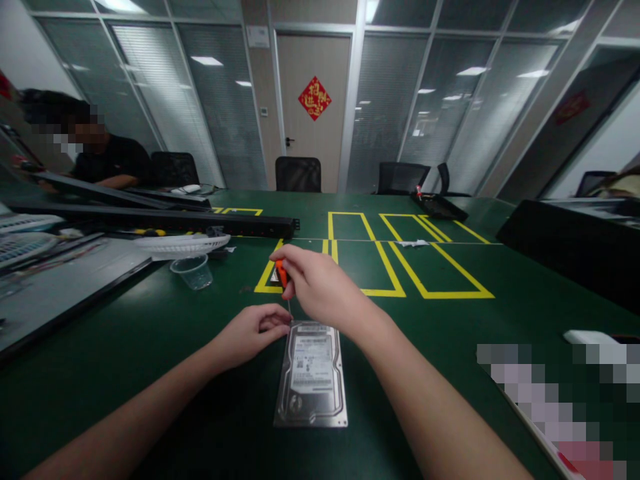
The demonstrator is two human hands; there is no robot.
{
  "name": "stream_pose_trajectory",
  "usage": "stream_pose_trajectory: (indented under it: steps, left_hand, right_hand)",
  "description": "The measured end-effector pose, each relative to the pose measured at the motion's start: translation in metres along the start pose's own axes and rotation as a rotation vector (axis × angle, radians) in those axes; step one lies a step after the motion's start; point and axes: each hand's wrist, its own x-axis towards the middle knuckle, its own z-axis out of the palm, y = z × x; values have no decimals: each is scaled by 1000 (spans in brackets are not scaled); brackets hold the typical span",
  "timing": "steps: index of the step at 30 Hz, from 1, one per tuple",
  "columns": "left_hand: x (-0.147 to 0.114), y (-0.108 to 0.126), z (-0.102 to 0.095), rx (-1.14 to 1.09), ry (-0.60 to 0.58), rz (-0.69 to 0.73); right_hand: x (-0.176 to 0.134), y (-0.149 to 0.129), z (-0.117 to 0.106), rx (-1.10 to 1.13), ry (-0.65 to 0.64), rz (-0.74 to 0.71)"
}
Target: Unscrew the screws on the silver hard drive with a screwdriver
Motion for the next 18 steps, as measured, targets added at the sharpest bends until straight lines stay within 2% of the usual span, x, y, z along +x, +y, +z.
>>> stream_pose_trajectory:
  steps: [6, 9, 18]
  left_hand:
    - [0, 0, -1, 32, 3, 18]
    - [-1, 2, -1, 32, -2, 20]
    - [-1, 3, 0, 17, -3, -6]
  right_hand:
    - [-1, -1, 3, -19, 76, 38]
    - [-1, -2, 5, -25, 100, -8]
    - [0, -3, -1, -96, -10, -23]
